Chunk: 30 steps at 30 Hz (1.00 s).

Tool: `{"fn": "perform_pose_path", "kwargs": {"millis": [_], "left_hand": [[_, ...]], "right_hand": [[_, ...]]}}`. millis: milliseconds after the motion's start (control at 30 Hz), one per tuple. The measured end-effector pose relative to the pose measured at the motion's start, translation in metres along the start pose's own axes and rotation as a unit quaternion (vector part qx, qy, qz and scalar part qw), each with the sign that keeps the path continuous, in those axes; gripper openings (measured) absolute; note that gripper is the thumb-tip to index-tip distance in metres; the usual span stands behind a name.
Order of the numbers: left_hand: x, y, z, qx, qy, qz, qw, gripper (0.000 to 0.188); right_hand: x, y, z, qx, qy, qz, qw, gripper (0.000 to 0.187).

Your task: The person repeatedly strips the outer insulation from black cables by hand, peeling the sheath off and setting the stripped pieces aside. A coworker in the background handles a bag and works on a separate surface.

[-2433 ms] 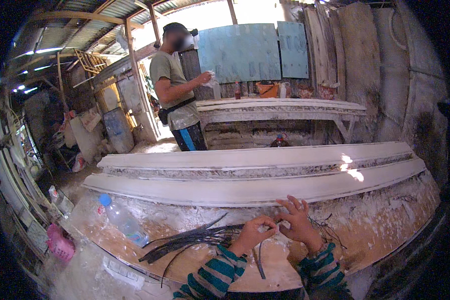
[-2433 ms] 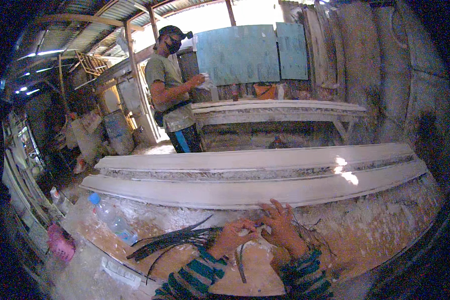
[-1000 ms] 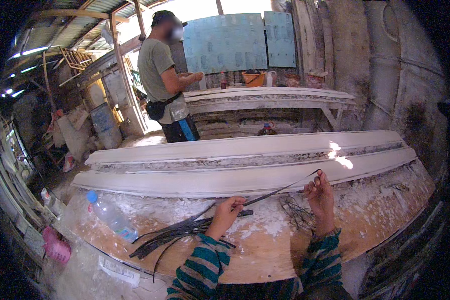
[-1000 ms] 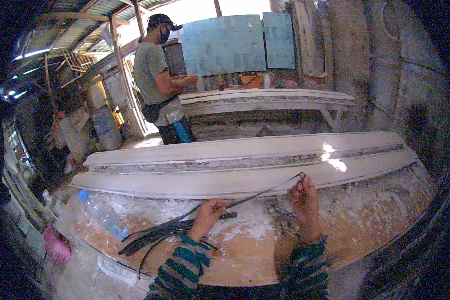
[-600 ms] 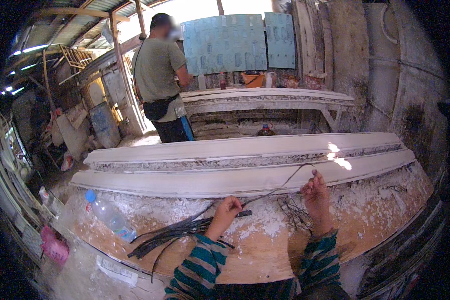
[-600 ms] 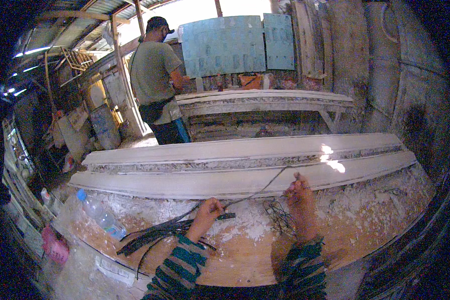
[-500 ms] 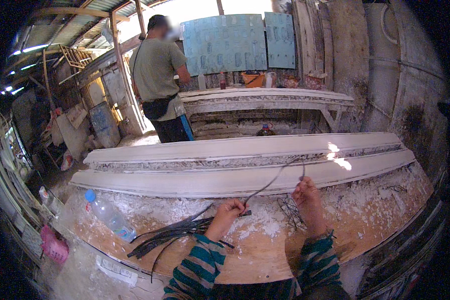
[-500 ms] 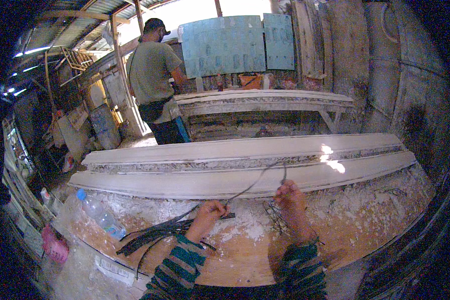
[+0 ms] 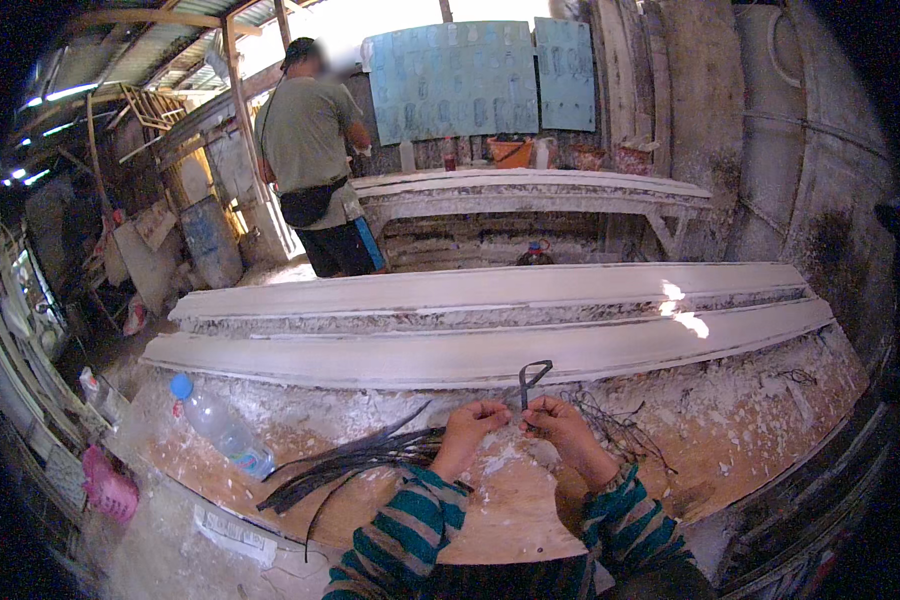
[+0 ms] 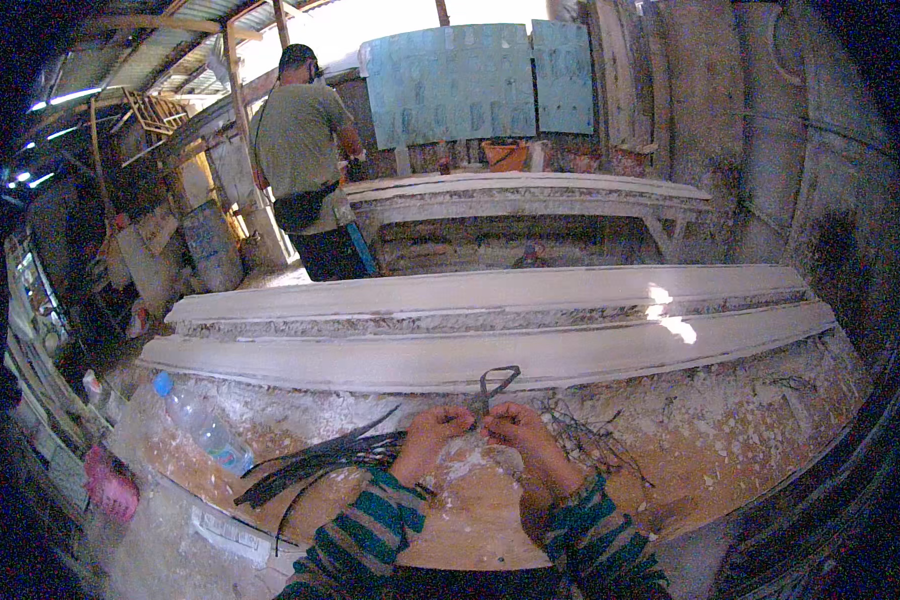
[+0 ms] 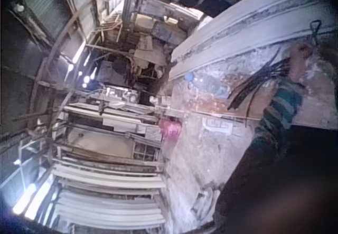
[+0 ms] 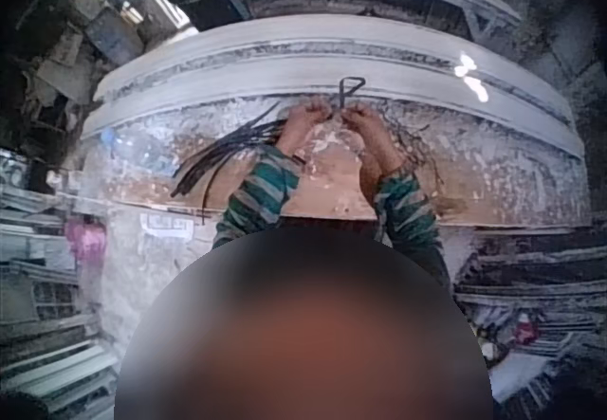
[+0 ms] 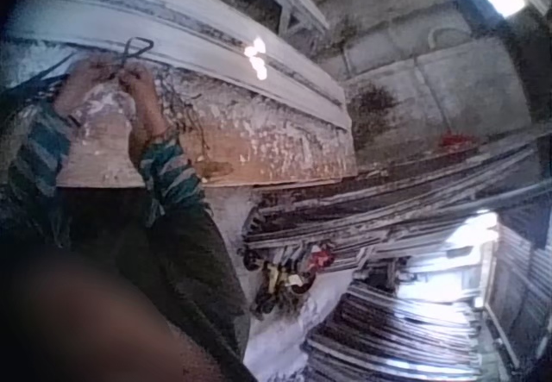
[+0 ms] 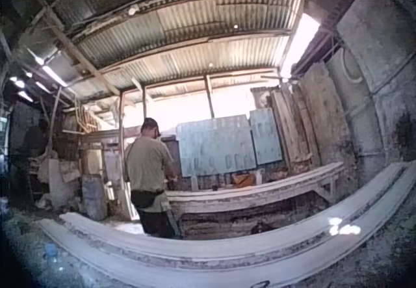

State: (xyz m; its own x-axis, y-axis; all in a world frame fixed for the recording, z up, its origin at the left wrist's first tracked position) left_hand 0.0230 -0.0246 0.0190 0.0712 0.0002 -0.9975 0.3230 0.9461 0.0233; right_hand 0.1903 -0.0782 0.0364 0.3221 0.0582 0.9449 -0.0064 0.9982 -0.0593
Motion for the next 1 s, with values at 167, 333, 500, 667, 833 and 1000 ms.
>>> {"fn": "perform_pose_path", "kwargs": {"millis": [167,333,500,667,833,1000], "left_hand": [[-0.004,-0.004,0.002,-0.054,0.234,0.117,0.964,0.021],[-0.002,-0.003,0.000,-0.049,0.254,0.079,0.963,0.020],[-0.001,0.002,-0.011,-0.132,0.319,0.142,0.928,0.020],[-0.013,0.008,-0.032,-0.213,0.286,0.211,0.910,0.018],[-0.026,0.005,-0.041,-0.264,0.063,0.183,0.945,0.011],[-0.031,0.007,-0.048,-0.244,-0.153,0.163,0.944,0.023]], "right_hand": [[-0.003,0.000,0.001,0.005,-0.004,-0.005,1.000,0.006],[0.006,-0.001,-0.004,-0.034,-0.011,-0.031,0.999,0.004],[0.032,-0.003,-0.023,-0.026,0.082,-0.121,0.989,0.004],[0.055,-0.009,-0.042,-0.018,0.196,-0.192,0.961,0.005],[0.060,-0.014,-0.051,-0.017,0.272,-0.211,0.939,0.008],[0.062,-0.009,-0.055,0.073,0.286,-0.208,0.933,0.008]]}}
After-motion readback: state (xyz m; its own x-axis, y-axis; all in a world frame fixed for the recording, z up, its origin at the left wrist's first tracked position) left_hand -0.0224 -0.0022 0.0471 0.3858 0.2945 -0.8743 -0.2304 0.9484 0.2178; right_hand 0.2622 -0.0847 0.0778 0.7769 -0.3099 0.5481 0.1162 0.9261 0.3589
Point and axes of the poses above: each hand's wrist, its own y-axis towards the middle knuckle, its own z-axis out of the palm, x = y × z, the point moved 1 cm from there along y, towards the middle knuckle, and after that the axes turned 4 degrees about -x, right-handed, at the moved point
